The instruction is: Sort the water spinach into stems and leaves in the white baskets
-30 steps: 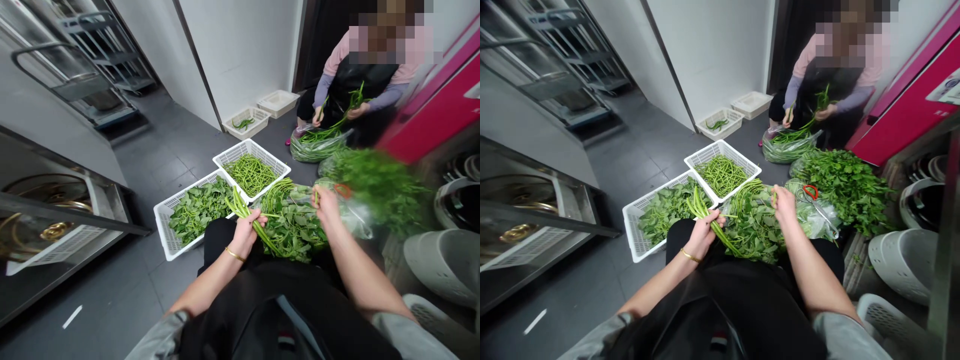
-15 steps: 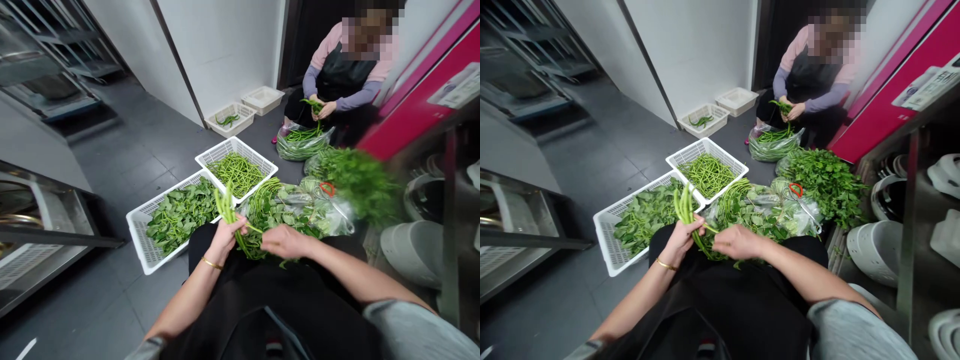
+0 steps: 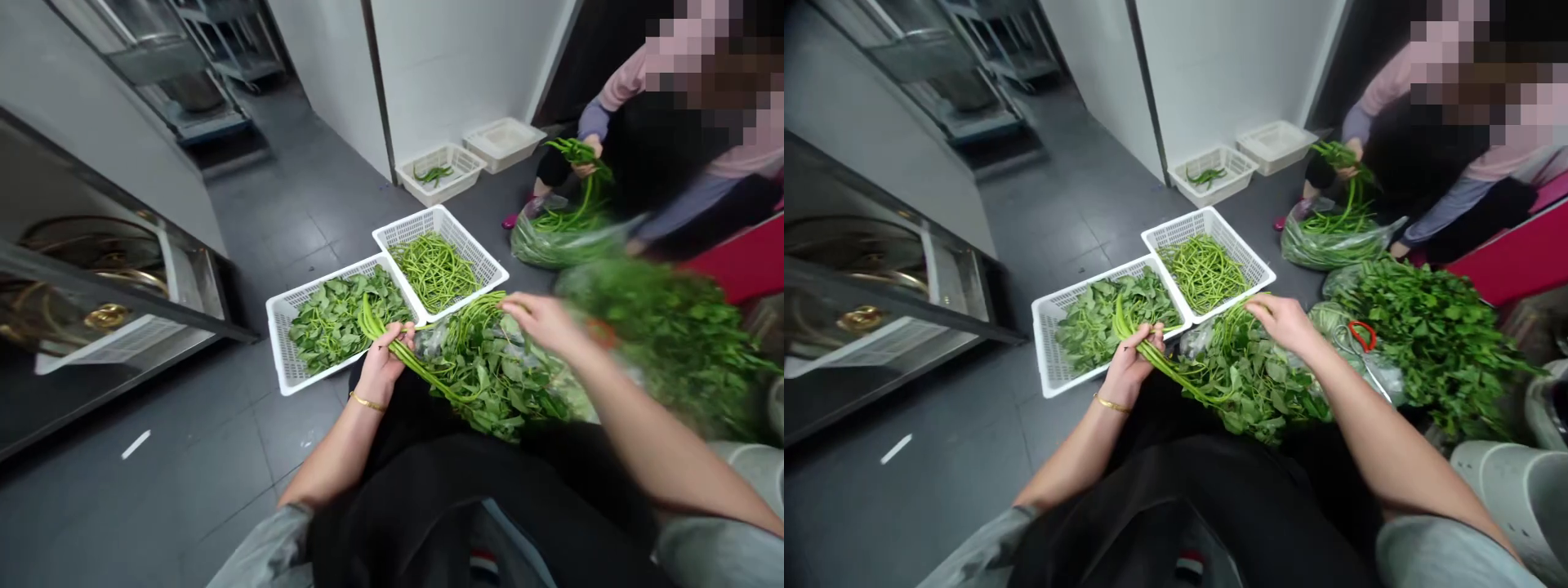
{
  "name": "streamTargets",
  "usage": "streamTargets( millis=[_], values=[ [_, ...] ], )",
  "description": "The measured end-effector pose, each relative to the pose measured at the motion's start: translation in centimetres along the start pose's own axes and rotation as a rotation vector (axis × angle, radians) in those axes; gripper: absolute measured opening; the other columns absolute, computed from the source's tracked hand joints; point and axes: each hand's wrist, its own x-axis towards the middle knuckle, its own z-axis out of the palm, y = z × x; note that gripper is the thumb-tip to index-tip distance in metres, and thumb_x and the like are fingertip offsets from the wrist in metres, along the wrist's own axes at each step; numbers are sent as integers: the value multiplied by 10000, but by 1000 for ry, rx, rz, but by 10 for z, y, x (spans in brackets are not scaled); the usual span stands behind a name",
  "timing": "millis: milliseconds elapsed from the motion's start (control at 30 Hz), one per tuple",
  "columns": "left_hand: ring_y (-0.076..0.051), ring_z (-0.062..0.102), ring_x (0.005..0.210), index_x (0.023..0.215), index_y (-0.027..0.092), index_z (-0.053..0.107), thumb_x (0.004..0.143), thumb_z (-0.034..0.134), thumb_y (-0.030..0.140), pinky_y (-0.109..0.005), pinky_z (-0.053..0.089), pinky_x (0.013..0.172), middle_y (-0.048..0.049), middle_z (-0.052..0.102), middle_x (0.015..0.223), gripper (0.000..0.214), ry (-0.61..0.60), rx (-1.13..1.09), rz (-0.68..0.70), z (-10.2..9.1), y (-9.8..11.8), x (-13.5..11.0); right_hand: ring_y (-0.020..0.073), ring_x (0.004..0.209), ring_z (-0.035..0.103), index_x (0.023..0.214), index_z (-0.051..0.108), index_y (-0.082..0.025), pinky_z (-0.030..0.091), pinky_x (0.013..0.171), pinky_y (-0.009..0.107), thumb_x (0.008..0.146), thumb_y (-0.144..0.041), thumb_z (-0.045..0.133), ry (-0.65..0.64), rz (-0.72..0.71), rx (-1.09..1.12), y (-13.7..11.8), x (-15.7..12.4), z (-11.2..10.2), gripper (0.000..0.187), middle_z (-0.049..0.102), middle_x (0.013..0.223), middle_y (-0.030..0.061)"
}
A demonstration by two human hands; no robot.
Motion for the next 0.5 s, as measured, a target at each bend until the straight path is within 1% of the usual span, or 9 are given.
streamTargets(
  millis=[67,100,200,233,267,333,400,467,500],
  values=[
    [-105,601,541,685,145,529,709,637,103,-217,493,513,-43,665,717,119,-70,27,13,-5,-3,-6,157,620,596,864,690,-184,442,604,276,857,-387,498,52,-25,78,-21,33,-1,280,668,687,13],
    [-104,588,525,689,146,529,694,657,125,-221,482,506,-38,658,706,130,-97,42,22,-8,-8,-9,153,632,593,839,686,-179,440,610,272,855,-386,502,103,-44,118,-33,50,5,277,667,694,12],
    [-97,547,485,684,156,514,673,673,182,-223,443,499,-14,628,653,162,-99,11,87,-17,-29,-24,155,745,605,900,662,-166,457,681,283,893,-378,441,248,-111,260,-78,100,39,306,680,836,36],
    [-96,540,487,680,161,506,677,663,187,-224,436,511,-4,616,640,159,-92,-17,114,-20,-37,-30,159,795,607,977,643,-162,464,715,294,908,-375,414,234,-135,300,-94,116,52,321,676,917,51],
    [-100,540,495,681,165,503,685,651,195,-230,434,523,-1,609,635,151,-95,-33,131,-22,-43,-36,167,841,606,1059,614,-156,470,746,311,904,-378,427,167,-162,318,-109,131,63,329,663,1001,70],
    [-111,551,521,682,167,506,704,635,205,-244,436,554,-9,614,653,136,-123,-35,134,-26,-49,-45,222,978,581,1210,527,-130,462,829,375,847,-407,536,-7,-211,253,-129,149,75,456,592,1174,132],
    [-122,563,541,691,168,515,712,643,221,-255,437,568,-22,631,694,140,-156,-31,108,-27,-46,-48,275,1073,533,1262,475,-94,428,893,437,823,-405,574,-59,-240,144,-133,144,74,547,528,1245,184],
    [-128,576,567,701,169,529,703,670,233,-255,440,567,-26,643,734,155,-169,-60,79,-21,-35,-42,262,1032,545,1191,516,-92,427,889,436,879,-374,484,-26,-247,103,-120,114,66,422,567,1154,169],
    [-130,584,588,702,169,537,700,683,238,-253,444,570,-25,645,749,162,-167,-85,72,-16,-29,-37,226,935,574,1100,557,-118,449,848,403,905,-368,430,-36,-233,135,-108,91,63,342,614,1017,123]
  ],
)
